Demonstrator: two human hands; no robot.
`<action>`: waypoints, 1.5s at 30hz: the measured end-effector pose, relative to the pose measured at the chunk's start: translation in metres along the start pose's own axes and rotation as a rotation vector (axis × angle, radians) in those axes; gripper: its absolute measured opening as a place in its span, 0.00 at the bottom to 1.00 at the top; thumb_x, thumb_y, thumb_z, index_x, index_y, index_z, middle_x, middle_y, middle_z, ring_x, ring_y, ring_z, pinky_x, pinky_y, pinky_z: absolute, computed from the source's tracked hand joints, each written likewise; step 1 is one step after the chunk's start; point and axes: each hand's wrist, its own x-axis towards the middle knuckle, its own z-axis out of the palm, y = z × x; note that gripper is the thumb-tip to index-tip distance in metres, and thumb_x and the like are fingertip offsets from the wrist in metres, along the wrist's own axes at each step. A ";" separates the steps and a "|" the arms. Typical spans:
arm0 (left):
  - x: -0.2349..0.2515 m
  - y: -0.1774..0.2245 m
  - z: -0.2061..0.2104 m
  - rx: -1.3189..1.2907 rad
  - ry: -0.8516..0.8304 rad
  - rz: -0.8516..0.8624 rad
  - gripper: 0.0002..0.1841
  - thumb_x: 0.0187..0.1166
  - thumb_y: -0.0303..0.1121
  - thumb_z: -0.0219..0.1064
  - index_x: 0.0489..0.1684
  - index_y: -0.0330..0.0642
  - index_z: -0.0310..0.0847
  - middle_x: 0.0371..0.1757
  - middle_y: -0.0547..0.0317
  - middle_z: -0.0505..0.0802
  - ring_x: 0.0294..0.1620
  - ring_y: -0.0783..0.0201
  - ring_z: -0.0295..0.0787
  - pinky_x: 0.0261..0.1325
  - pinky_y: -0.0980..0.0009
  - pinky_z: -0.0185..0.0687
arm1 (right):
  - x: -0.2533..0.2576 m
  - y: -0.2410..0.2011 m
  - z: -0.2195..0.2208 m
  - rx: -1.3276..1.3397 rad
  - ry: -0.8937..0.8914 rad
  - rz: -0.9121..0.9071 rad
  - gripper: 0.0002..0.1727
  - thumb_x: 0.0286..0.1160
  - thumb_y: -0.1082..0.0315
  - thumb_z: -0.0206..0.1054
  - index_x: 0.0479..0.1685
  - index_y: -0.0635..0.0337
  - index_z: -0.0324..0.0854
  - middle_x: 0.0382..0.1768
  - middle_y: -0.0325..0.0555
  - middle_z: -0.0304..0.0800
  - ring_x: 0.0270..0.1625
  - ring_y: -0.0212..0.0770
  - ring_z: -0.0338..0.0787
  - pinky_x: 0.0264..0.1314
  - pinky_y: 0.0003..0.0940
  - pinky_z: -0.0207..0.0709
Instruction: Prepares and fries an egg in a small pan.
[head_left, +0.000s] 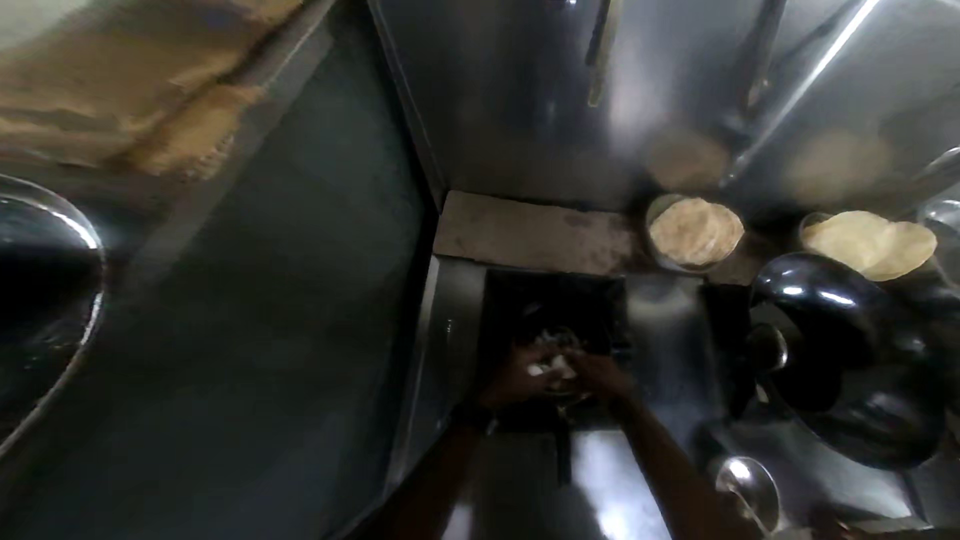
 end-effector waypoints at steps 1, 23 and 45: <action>0.002 -0.002 0.000 -0.013 -0.006 0.000 0.23 0.75 0.50 0.76 0.68 0.60 0.86 0.59 0.66 0.94 0.58 0.68 0.91 0.65 0.57 0.88 | 0.005 0.002 -0.001 -0.036 -0.015 -0.018 0.34 0.88 0.37 0.53 0.57 0.61 0.87 0.42 0.50 0.95 0.39 0.41 0.94 0.46 0.39 0.89; 0.017 0.000 0.031 0.072 0.341 -0.087 0.24 0.74 0.44 0.78 0.69 0.53 0.86 0.59 0.57 0.94 0.56 0.59 0.93 0.64 0.49 0.88 | 0.039 0.032 0.005 -0.185 0.164 -0.498 0.31 0.73 0.59 0.77 0.78 0.49 0.78 0.54 0.51 0.93 0.46 0.45 0.94 0.52 0.51 0.90; -0.032 0.016 0.038 -0.435 0.289 -0.232 0.24 0.78 0.44 0.75 0.74 0.53 0.82 0.56 0.57 0.94 0.42 0.60 0.92 0.41 0.62 0.92 | -0.041 0.061 -0.008 0.088 0.546 -0.621 0.32 0.73 0.59 0.75 0.81 0.46 0.75 0.64 0.38 0.89 0.53 0.35 0.93 0.53 0.37 0.92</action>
